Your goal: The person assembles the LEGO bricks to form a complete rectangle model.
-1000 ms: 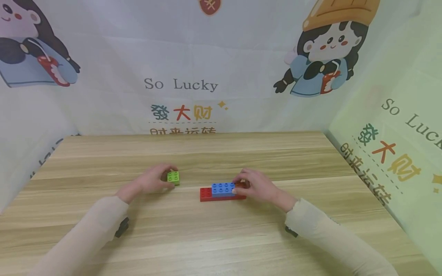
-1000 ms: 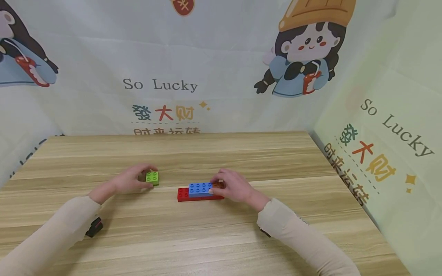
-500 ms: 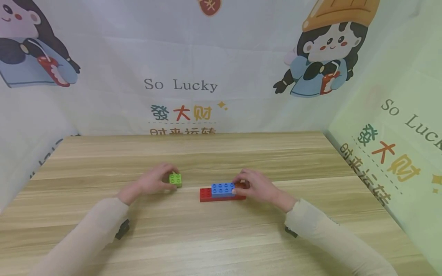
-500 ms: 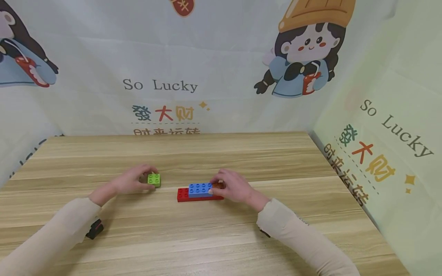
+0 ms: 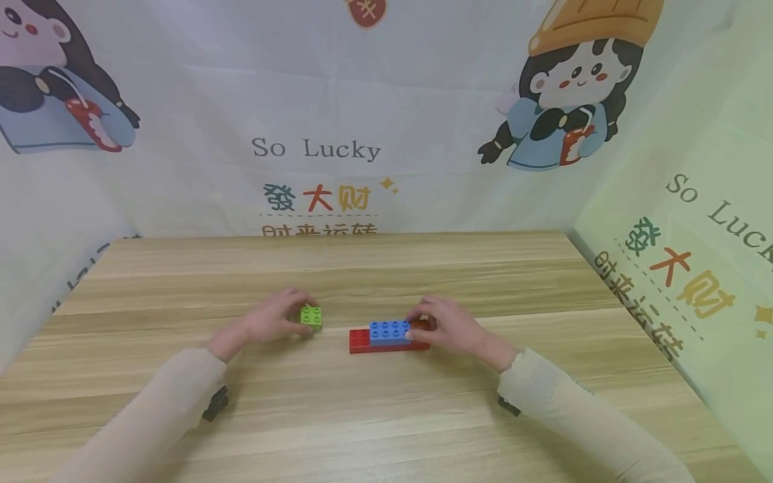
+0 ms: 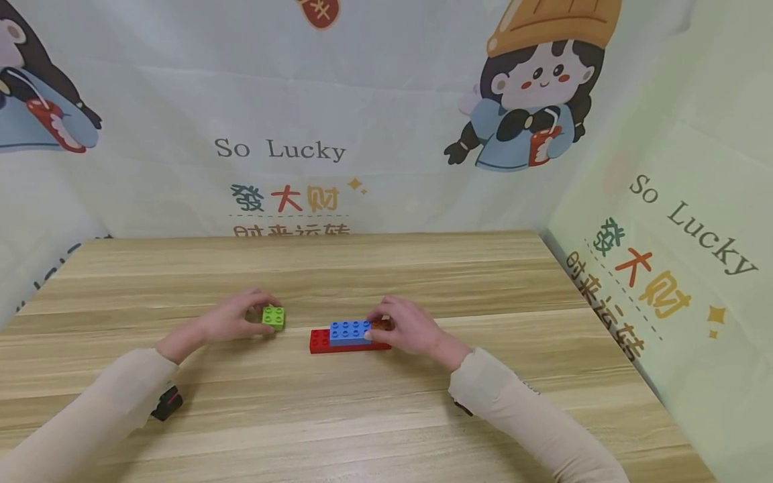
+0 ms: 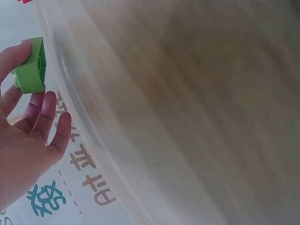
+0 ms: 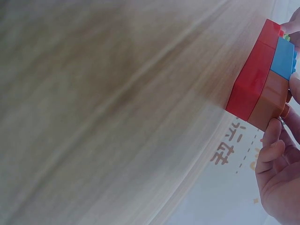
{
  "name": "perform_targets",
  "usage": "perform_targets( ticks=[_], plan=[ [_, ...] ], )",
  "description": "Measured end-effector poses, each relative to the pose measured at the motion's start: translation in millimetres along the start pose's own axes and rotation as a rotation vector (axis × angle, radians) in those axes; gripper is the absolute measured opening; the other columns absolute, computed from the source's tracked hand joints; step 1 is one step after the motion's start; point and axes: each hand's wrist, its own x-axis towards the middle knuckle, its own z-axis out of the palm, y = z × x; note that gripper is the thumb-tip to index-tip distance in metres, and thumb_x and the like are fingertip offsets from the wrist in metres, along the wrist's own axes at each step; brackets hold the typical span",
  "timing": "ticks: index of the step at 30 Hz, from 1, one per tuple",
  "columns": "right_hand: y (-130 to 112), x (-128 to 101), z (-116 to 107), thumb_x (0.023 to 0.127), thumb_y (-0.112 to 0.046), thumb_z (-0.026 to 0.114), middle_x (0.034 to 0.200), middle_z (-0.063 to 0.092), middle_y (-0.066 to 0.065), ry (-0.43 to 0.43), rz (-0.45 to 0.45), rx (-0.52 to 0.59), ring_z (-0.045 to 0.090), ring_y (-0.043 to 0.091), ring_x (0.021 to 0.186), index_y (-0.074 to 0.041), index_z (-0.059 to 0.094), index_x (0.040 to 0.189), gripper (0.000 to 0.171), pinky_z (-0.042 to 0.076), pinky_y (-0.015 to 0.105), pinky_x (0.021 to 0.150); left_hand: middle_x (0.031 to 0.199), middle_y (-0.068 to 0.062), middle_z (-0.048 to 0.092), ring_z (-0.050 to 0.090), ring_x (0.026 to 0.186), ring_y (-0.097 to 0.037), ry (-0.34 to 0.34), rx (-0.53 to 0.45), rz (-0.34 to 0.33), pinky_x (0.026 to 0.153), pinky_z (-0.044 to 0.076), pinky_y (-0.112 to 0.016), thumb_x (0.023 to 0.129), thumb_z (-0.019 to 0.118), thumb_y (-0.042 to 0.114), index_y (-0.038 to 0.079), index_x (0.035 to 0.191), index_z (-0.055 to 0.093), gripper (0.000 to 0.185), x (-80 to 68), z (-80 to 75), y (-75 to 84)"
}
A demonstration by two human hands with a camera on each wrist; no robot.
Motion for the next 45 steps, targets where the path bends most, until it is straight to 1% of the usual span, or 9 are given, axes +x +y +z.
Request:
perform_targets(
  ticks=[10,16,22,33,40,45],
  plan=[
    [-0.4,0.1,-0.3,0.082,-0.026,0.068,0.084,0.055,-0.004,0.002,0.006,-0.001,0.045,0.009,0.069,-0.007,0.065,0.100,0.026,0.039,0.022,0.058,0.106,-0.008,0.052,0.050,0.096,-0.025,0.003,-0.012,0.008,0.083,0.044,-0.043,0.078,0.071,0.021,0.003,0.116,0.056,0.045,1.4,3.1,5.9],
    [-1.1,-0.3,-0.9,0.082,-0.026,0.068,0.086,0.056,-0.004,0.000,0.013,0.000,0.045,0.010,0.070,-0.007,0.065,0.100,0.027,0.039,0.022,0.059,0.100,-0.004,0.052,0.051,0.094,-0.023,0.013,-0.017,0.024,0.081,0.044,-0.041,0.079,0.070,0.022,0.003,0.115,0.057,0.043,2.3,5.2,11.7],
    [-1.1,-0.4,-1.2,0.083,-0.026,0.068,0.084,0.054,-0.005,0.001,0.012,0.002,0.045,0.009,0.069,-0.007,0.066,0.100,0.027,0.039,0.022,0.058,0.098,-0.001,0.054,0.052,0.092,-0.022,0.023,-0.019,0.041,0.079,0.045,-0.039,0.080,0.070,0.024,0.005,0.114,0.058,0.041,3.5,7.7,18.4],
    [0.3,-0.7,-0.3,0.083,-0.026,0.068,0.085,0.055,-0.004,0.005,0.005,-0.001,0.044,0.009,0.069,-0.007,0.066,0.100,0.026,0.038,0.022,0.059,0.098,0.001,0.054,0.051,0.091,-0.019,0.007,-0.051,0.061,0.079,0.045,-0.037,0.079,0.070,0.026,0.005,0.116,0.057,0.045,5.5,12.0,30.1],
    [0.2,-0.6,-0.1,0.082,-0.025,0.068,0.084,0.055,-0.003,0.008,-0.005,0.000,0.044,0.009,0.069,-0.006,0.066,0.099,0.025,0.038,0.022,0.058,0.098,0.001,0.055,0.051,0.091,-0.020,-0.004,-0.065,0.107,0.079,0.045,-0.036,0.080,0.069,0.027,0.005,0.115,0.056,0.044,6.7,15.3,40.0],
    [0.8,-0.5,0.6,0.083,-0.024,0.068,0.083,0.054,-0.003,0.010,-0.012,-0.002,0.043,0.008,0.067,-0.006,0.066,0.099,0.025,0.038,0.022,0.058,0.097,0.002,0.054,0.052,0.090,-0.019,-0.004,-0.060,0.113,0.078,0.045,-0.035,0.080,0.069,0.027,0.005,0.115,0.057,0.044,7.1,18.1,45.1]
  ],
)
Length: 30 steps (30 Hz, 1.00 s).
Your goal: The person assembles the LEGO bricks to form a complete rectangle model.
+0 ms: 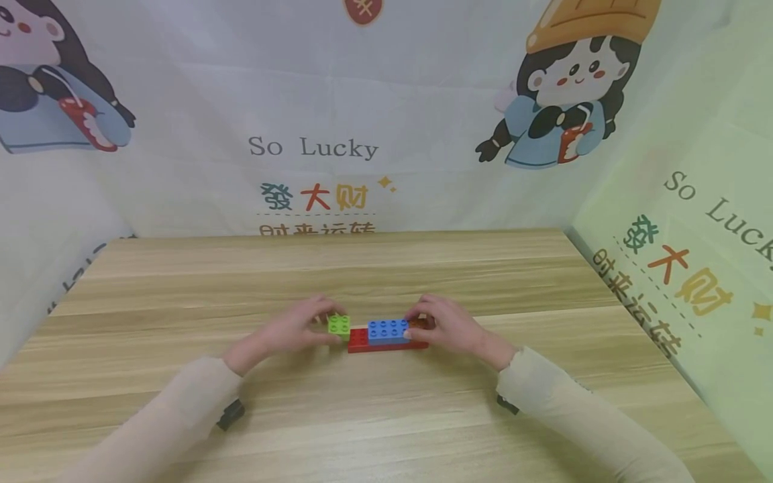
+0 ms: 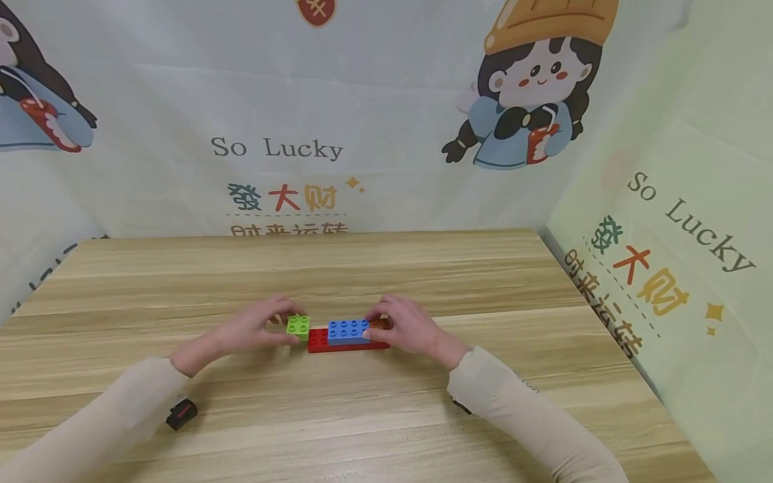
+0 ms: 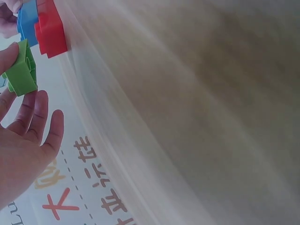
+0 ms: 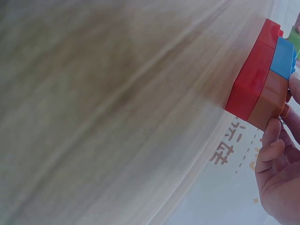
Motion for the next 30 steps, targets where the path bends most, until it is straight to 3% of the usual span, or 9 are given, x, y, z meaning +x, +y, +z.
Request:
perform_targets(
  ticks=[17,30],
  plan=[
    [0.4,0.2,0.4,0.083,-0.025,0.068,0.082,0.055,-0.002,0.004,-0.026,0.009,0.043,0.008,0.067,-0.005,0.066,0.099,0.026,0.038,0.022,0.057,0.096,0.004,0.053,0.051,0.089,-0.018,0.014,-0.026,0.025,0.076,0.044,-0.032,0.078,0.070,0.027,0.007,0.115,0.057,0.044,8.1,10.0,13.9],
    [-0.2,0.4,-0.1,0.083,-0.026,0.068,0.082,0.054,-0.003,-0.001,-0.016,0.005,0.043,0.008,0.067,-0.005,0.066,0.099,0.026,0.038,0.021,0.057,0.099,0.002,0.054,0.050,0.088,-0.016,0.007,-0.074,-0.005,0.076,0.045,-0.033,0.078,0.070,0.026,0.008,0.114,0.056,0.042,12.2,17.8,14.6]
  ],
)
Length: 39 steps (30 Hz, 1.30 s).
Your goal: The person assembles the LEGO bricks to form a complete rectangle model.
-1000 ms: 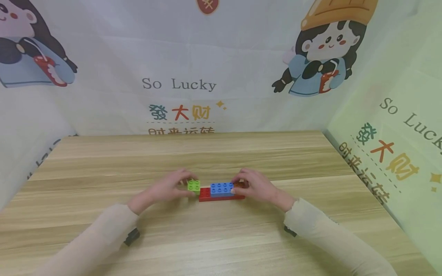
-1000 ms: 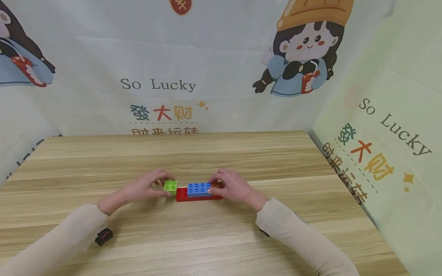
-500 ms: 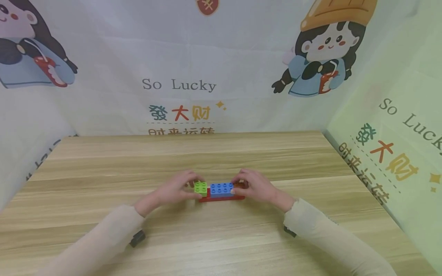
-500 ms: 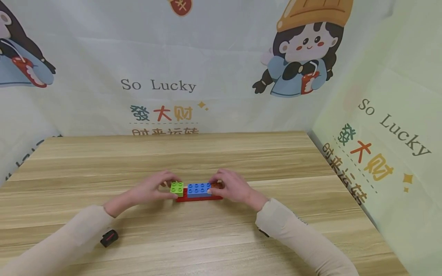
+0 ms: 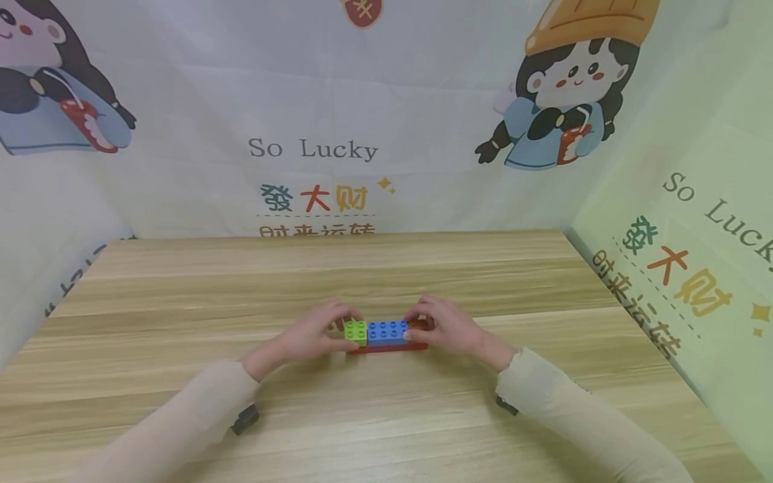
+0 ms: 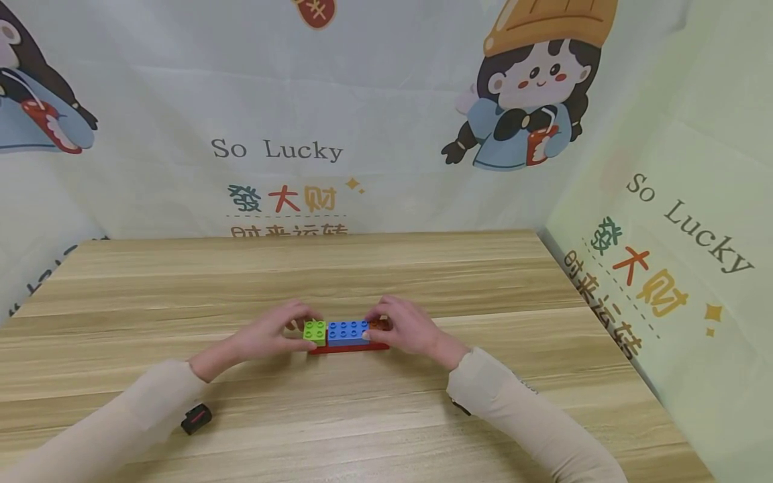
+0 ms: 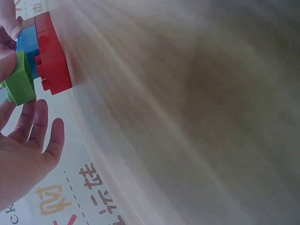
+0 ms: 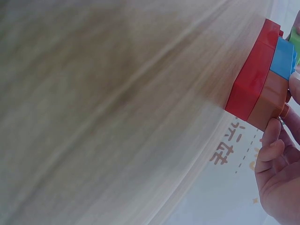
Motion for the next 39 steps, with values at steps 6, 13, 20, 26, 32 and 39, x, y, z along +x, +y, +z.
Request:
perform_targets(
  ticks=[6,13,20,26,32,39],
  plan=[
    [0.3,0.0,-0.2,0.083,-0.026,0.068,0.083,0.055,-0.003,0.001,-0.003,0.003,0.043,0.008,0.068,-0.006,0.066,0.098,0.025,0.038,0.021,0.057,0.099,0.003,0.053,0.049,0.088,-0.015,0.001,0.002,-0.027,0.075,0.044,-0.032,0.078,0.071,0.026,0.009,0.114,0.056,0.042,1.7,1.1,-0.8],
    [1.9,-0.4,0.2,0.083,-0.026,0.067,0.083,0.054,-0.004,0.000,-0.001,0.009,0.043,0.008,0.068,-0.006,0.066,0.099,0.026,0.039,0.022,0.058,0.098,0.002,0.053,0.050,0.087,-0.016,-0.009,0.008,-0.009,0.075,0.044,-0.031,0.078,0.071,0.025,0.008,0.112,0.057,0.041,3.9,3.1,-1.9],
    [3.1,-1.0,1.0,0.082,-0.025,0.069,0.082,0.054,-0.004,0.016,-0.009,0.008,0.043,0.009,0.067,-0.006,0.066,0.098,0.025,0.038,0.022,0.057,0.097,0.002,0.052,0.049,0.086,-0.016,-0.020,0.018,-0.002,0.073,0.044,-0.030,0.079,0.071,0.024,0.008,0.110,0.057,0.038,5.7,5.1,-4.4],
    [2.9,-0.9,1.0,0.082,-0.026,0.069,0.082,0.054,-0.004,0.017,-0.011,0.016,0.043,0.009,0.067,-0.006,0.066,0.098,0.026,0.038,0.021,0.057,0.098,0.002,0.051,0.049,0.086,-0.015,-0.022,0.017,-0.009,0.073,0.044,-0.030,0.079,0.070,0.022,0.009,0.109,0.056,0.036,6.3,5.2,-4.1],
    [1.9,-0.7,0.7,0.082,-0.025,0.069,0.082,0.055,-0.003,0.014,-0.006,0.016,0.044,0.009,0.068,-0.005,0.066,0.098,0.026,0.039,0.022,0.058,0.099,0.002,0.051,0.049,0.085,-0.014,-0.021,0.005,-0.016,0.073,0.045,-0.030,0.079,0.070,0.020,0.009,0.110,0.056,0.036,6.1,5.3,-4.2],
    [1.4,-0.2,0.4,0.083,-0.025,0.068,0.083,0.054,-0.003,0.009,-0.005,-0.001,0.043,0.009,0.068,-0.006,0.066,0.098,0.025,0.038,0.022,0.057,0.099,0.000,0.053,0.052,0.085,-0.014,-0.018,-0.011,-0.035,0.073,0.046,-0.030,0.081,0.068,0.027,0.006,0.117,0.057,0.043,1.6,3.4,-2.0]
  ],
)
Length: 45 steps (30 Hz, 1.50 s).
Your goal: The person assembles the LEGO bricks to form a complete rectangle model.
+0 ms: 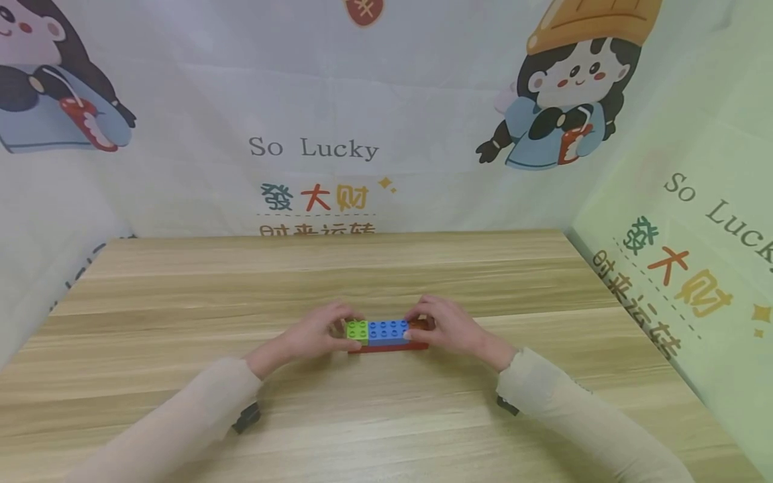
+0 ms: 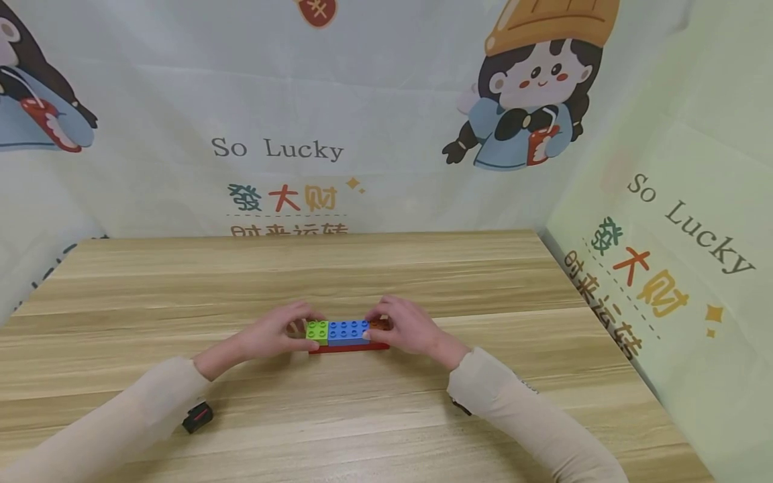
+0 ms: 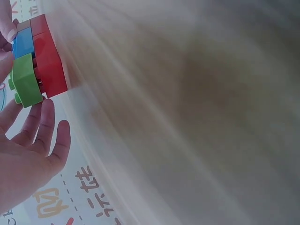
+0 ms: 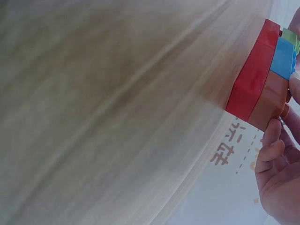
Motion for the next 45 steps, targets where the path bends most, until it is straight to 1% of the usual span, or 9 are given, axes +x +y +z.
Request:
perform_targets(
  ticks=[7,13,22,25,29,32,36,40,45],
  plan=[
    [-1.0,0.5,0.3,0.083,-0.025,0.068,0.084,0.055,-0.003,-0.010,0.000,-0.002,0.044,0.008,0.068,-0.006,0.067,0.099,0.025,0.038,0.021,0.058,0.097,0.001,0.055,0.054,0.085,-0.013,-0.004,0.023,0.003,0.073,0.046,-0.028,0.089,0.059,0.026,0.006,0.122,0.056,0.039,-2.1,-0.5,-3.3],
    [0.0,0.2,0.9,0.083,-0.026,0.067,0.086,0.056,-0.002,-0.016,0.000,0.008,0.044,0.009,0.069,-0.005,0.066,0.099,0.026,0.039,0.021,0.059,0.097,0.001,0.056,0.053,0.086,-0.013,-0.016,0.034,0.005,0.073,0.046,-0.028,0.087,0.060,0.025,0.006,0.122,0.056,0.039,-1.4,-1.1,-2.9],
    [-1.5,-0.6,0.1,0.083,-0.026,0.068,0.083,0.054,-0.003,-0.012,0.009,0.018,0.044,0.009,0.069,-0.006,0.066,0.099,0.026,0.038,0.022,0.058,0.096,0.002,0.056,0.054,0.091,-0.015,-0.020,0.033,0.009,0.077,0.046,-0.030,0.087,0.061,0.027,0.006,0.122,0.056,0.042,-1.8,-2.0,-3.1],
    [-1.3,-0.7,0.2,0.083,-0.026,0.068,0.083,0.054,-0.004,-0.011,0.008,0.015,0.044,0.009,0.068,-0.006,0.066,0.098,0.025,0.038,0.022,0.058,0.102,-0.001,0.058,0.054,0.090,-0.015,-0.009,0.028,0.035,0.078,0.046,-0.030,0.086,0.062,0.024,0.005,0.123,0.054,0.042,-1.4,-1.3,-3.4],
    [-0.6,-0.5,0.5,0.083,-0.026,0.068,0.083,0.054,-0.004,-0.012,0.000,0.018,0.043,0.008,0.068,-0.006,0.066,0.099,0.025,0.038,0.021,0.058,0.110,-0.005,0.060,0.055,0.089,-0.015,0.005,0.009,0.070,0.078,0.046,-0.031,0.085,0.063,0.019,0.005,0.120,0.055,0.039,-0.6,-0.7,-2.8],
    [-0.6,-0.6,0.6,0.083,-0.025,0.068,0.083,0.054,-0.003,-0.011,-0.008,0.025,0.043,0.008,0.068,-0.005,0.066,0.099,0.026,0.039,0.021,0.058,0.105,-0.003,0.061,0.055,0.087,-0.013,0.000,0.011,0.068,0.078,0.047,-0.031,0.085,0.064,0.018,0.005,0.116,0.058,0.034,0.2,-1.3,-2.6],
    [-1.7,-0.7,0.2,0.083,-0.025,0.068,0.083,0.054,-0.002,-0.012,-0.007,0.032,0.044,0.009,0.068,-0.005,0.066,0.099,0.026,0.039,0.022,0.058,0.100,-0.001,0.062,0.055,0.086,-0.012,-0.015,0.014,0.059,0.078,0.047,-0.031,0.083,0.065,0.018,0.004,0.114,0.059,0.034,2.9,-3.3,-0.6],
    [-1.8,-0.8,-0.3,0.083,-0.026,0.068,0.084,0.055,-0.002,-0.016,0.009,0.029,0.045,0.008,0.069,-0.005,0.066,0.100,0.027,0.040,0.022,0.059,0.102,-0.004,0.062,0.056,0.088,-0.015,-0.025,0.033,0.047,0.080,0.047,-0.033,0.082,0.066,0.018,0.003,0.112,0.060,0.033,5.8,-5.4,2.0],
    [-1.2,-0.2,-1.1,0.082,-0.025,0.068,0.084,0.055,-0.003,-0.011,0.010,0.021,0.045,0.009,0.069,-0.005,0.065,0.100,0.027,0.040,0.022,0.059,0.103,-0.003,0.062,0.056,0.090,-0.016,-0.032,0.096,0.027,0.081,0.046,-0.034,0.083,0.065,0.019,0.006,0.111,0.060,0.032,7.2,-5.9,6.1]
  ],
)
